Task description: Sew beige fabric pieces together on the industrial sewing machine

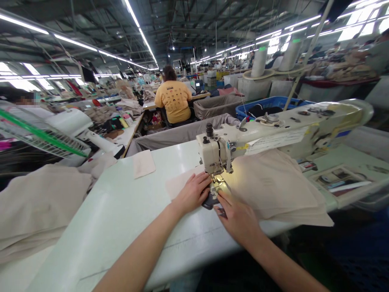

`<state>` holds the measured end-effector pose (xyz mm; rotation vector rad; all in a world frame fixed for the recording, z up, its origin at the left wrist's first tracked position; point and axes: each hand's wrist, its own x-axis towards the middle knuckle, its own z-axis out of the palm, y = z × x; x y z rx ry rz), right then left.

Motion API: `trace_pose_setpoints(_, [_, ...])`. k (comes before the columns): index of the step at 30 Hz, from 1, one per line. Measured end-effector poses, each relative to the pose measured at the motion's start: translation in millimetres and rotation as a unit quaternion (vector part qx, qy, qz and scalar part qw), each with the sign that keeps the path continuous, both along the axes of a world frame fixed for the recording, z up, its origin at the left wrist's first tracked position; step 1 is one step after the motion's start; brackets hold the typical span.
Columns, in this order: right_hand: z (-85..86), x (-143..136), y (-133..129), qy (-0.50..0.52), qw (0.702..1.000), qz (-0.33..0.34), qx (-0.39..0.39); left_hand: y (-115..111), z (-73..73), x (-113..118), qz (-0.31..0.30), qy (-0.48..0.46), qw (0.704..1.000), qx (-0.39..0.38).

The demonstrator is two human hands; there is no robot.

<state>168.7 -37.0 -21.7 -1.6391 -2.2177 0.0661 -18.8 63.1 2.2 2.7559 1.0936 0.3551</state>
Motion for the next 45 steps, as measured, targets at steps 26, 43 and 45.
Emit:
trace_pose_setpoints(26, [-7.8,23,-20,0.147,0.986,-0.029,0.078,-44,29.1,-50,0.230,0.203,0.952,0.021])
trace_pose_setpoints(43, [16.4,26,-15,0.090,0.991,0.022,-0.098,-58,31.5,-28,0.180,0.168,0.967,0.060])
trace_pose_setpoints(45, [15.6,26,-9,0.159,0.983,0.030,-0.088,-51,22.3,-27,0.073,0.092,0.990,0.080])
